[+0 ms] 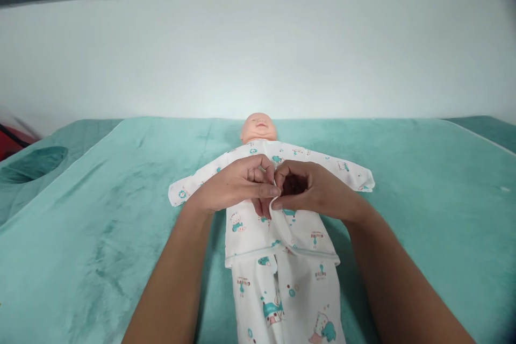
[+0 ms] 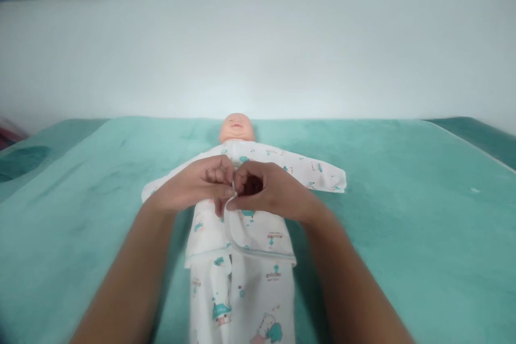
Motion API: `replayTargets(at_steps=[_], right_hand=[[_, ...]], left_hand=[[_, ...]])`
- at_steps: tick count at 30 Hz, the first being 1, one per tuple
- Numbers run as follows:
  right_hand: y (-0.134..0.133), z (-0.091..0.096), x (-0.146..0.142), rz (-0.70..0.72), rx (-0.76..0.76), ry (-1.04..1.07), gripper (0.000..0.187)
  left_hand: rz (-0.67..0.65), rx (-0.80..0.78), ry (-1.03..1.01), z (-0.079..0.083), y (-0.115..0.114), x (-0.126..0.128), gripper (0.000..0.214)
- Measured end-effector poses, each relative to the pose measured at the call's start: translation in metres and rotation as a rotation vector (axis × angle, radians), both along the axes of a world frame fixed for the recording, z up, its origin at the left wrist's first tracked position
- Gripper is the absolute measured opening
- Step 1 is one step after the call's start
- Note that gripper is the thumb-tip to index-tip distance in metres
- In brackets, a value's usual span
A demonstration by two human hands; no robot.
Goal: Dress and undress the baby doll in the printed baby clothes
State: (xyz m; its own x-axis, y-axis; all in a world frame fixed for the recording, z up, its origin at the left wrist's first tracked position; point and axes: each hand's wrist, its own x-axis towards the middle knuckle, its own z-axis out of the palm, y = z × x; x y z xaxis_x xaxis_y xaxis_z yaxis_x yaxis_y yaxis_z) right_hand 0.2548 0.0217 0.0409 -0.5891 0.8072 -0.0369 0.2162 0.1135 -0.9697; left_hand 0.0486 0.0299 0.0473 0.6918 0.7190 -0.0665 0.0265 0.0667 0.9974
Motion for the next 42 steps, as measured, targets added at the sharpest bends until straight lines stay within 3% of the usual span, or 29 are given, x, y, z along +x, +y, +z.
replayTargets(at_steps=[11, 24, 33, 42], right_hand=[[0.002, -0.001, 0.003, 0.052, -0.013, -0.035, 0.028], [0.011, -0.006, 0.010, 0.122, -0.065, 0.035, 0.025], [0.011, -0.006, 0.008, 0.112, -0.096, 0.081, 0.025], [0.009, -0.001, 0.003, 0.045, -0.115, -0.007, 0.029]], left_hand=[[-0.001, -0.004, 0.036, 0.005, -0.003, -0.001, 0.019], [-0.075, -0.045, -0.092, -0.008, 0.004, -0.005, 0.018], [-0.082, -0.015, 0.011, -0.001, 0.001, -0.005, 0.029], [-0.077, -0.010, 0.107, 0.001, 0.001, -0.006, 0.032]])
